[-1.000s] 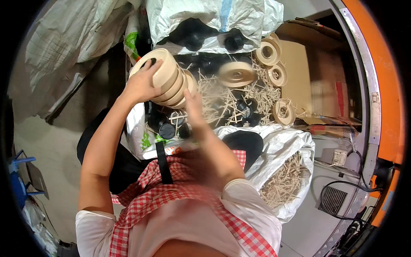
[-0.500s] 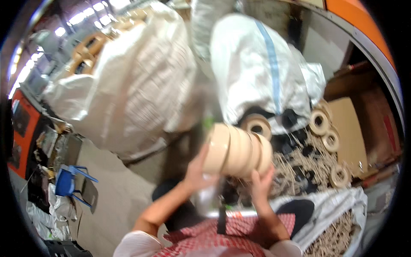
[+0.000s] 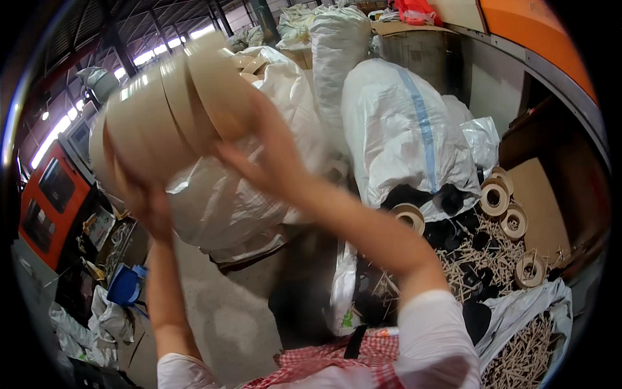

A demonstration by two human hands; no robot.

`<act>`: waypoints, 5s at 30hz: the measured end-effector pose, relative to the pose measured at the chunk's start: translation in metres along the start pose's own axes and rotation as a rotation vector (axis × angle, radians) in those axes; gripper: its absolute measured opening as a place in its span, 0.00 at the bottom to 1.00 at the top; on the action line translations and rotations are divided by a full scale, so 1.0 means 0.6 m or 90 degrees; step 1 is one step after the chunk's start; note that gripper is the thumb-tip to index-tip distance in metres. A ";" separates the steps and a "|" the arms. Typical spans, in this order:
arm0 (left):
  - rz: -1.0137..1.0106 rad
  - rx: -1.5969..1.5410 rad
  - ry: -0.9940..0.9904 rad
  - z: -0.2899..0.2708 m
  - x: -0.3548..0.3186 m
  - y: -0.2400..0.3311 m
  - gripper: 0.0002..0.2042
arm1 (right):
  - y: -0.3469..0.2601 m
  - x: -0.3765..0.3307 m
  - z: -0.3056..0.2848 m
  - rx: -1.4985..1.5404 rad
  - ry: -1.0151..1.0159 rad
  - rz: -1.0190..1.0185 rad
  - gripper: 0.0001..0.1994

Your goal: The person picks up plastic rings from a bin and removes thin plastic debris from them by hand, then places the cleaned rings into a large white bag.

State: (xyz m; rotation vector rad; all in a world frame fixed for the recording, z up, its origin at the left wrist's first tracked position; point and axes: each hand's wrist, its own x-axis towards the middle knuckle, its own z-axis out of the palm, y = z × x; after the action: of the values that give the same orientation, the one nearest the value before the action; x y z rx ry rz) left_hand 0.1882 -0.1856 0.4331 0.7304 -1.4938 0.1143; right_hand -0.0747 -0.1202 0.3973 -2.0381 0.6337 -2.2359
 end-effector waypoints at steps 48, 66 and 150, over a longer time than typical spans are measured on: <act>-1.060 -0.560 -1.028 0.466 -0.700 0.257 0.35 | -0.058 -0.545 -0.506 -0.591 -0.080 0.702 0.14; -0.773 -0.518 -0.588 0.448 -0.628 0.132 0.31 | 0.095 -0.785 -0.464 -0.581 -0.421 0.868 0.21; -0.522 -0.555 -0.948 0.405 -0.695 0.185 0.37 | 0.004 -0.601 -0.379 0.194 0.233 1.134 0.35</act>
State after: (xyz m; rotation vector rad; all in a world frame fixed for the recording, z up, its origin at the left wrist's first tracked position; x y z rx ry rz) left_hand -0.1239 -0.0698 0.0662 0.5934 -2.1112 -1.9445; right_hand -0.2474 0.0482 0.0457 -0.2822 1.2386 -1.2585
